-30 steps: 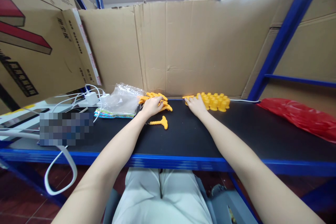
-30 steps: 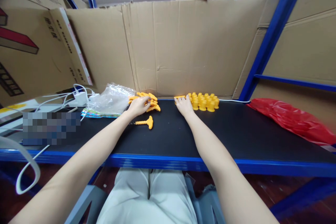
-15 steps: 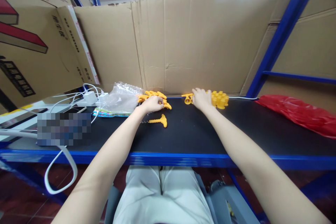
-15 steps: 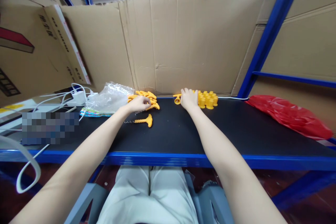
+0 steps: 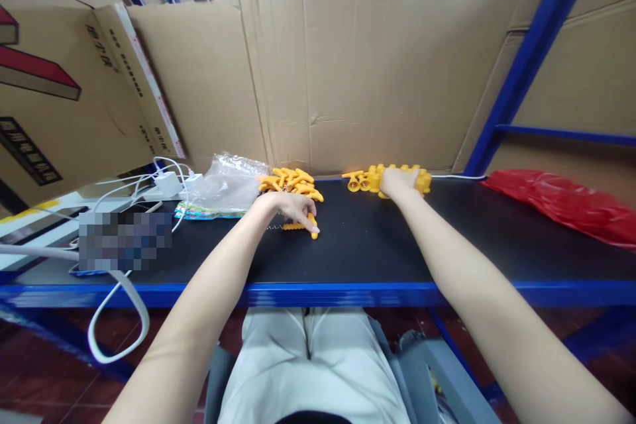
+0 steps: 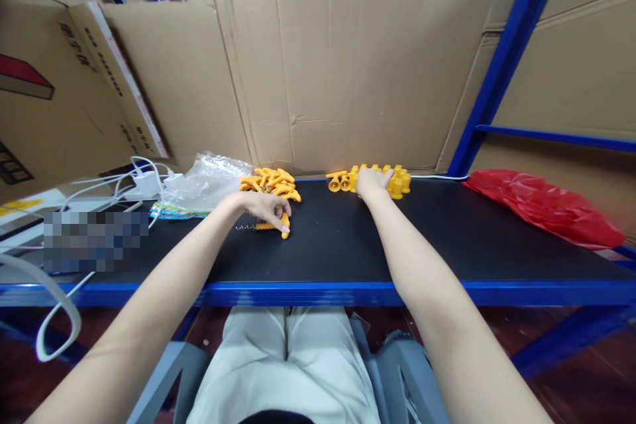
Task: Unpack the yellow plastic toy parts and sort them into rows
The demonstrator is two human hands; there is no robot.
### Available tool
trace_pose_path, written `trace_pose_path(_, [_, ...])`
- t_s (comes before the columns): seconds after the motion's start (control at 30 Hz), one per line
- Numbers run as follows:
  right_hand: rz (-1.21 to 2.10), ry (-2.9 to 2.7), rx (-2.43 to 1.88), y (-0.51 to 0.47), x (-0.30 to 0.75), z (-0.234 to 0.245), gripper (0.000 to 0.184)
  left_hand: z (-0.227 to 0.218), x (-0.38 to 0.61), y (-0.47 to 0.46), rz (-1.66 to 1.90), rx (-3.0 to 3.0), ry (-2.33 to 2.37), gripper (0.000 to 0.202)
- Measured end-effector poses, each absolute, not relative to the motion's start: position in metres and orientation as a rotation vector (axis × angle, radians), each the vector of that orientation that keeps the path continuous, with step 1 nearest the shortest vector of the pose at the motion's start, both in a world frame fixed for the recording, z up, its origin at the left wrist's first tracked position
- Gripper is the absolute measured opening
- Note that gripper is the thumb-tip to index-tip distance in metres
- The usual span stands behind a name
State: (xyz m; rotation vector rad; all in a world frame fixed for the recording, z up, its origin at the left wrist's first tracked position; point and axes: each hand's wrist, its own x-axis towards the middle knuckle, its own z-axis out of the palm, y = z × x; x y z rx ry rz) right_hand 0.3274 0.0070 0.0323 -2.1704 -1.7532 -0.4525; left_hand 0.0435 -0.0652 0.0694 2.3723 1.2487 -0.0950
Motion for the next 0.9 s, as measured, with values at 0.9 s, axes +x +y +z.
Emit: trace_pose_path(0.9, [0.040,-2.328,-1.893,-0.025,0.267,0.037,0.040,0.039,0.059,-0.051,0.382,2.719,1.646,0.024])
